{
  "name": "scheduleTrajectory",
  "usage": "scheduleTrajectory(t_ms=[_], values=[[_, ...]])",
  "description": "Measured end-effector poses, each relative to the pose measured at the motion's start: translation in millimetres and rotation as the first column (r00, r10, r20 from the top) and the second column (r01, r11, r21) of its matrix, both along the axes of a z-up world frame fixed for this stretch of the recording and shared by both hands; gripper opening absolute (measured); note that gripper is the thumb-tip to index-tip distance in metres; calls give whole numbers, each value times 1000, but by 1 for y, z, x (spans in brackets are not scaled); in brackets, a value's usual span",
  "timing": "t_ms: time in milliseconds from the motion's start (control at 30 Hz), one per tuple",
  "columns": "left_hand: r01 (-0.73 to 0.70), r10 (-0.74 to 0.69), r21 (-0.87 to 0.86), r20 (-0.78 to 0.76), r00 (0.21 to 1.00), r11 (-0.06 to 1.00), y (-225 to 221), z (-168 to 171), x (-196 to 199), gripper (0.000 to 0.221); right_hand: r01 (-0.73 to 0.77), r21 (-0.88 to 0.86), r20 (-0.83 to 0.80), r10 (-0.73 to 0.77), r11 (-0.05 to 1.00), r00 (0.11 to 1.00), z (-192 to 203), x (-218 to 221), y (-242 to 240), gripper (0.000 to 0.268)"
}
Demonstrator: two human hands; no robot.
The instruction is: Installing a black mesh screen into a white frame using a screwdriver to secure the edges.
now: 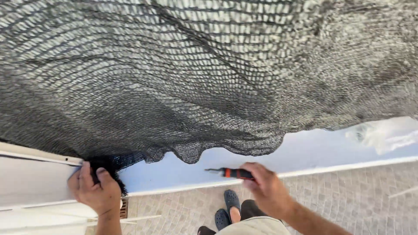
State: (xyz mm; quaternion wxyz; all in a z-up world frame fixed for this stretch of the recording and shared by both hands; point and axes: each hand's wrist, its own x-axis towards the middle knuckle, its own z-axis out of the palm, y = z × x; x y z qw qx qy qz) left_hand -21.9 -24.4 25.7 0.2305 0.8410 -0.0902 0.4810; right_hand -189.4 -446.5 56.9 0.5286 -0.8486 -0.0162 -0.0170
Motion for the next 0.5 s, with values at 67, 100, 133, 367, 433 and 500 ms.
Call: scheduleTrajectory(t_ms=[67,100,133,367,433,500], values=[[72,-71,-60,13,997,996,4,-5,-1,40,148,-317,219,-79,937,972,-8,-21,-44,32],[90,-90,-61,5,996,994,1,-6,-5,40,163,-317,212,-98,934,972,-12,-24,-61,32],[66,-64,-67,31,997,996,-1,-5,-9,41,245,-419,308,-116,874,944,-17,-26,-77,25],[130,-130,6,6,991,991,-94,47,-87,34,422,-587,478,-126,690,870,-8,-18,-132,24],[223,-223,-1,-25,974,975,-137,36,-106,30,457,-579,501,-146,675,853,-10,-18,-131,30],[308,-308,-12,-45,950,951,-187,28,-124,29,491,-569,534,-158,659,831,-10,-19,-134,36]])
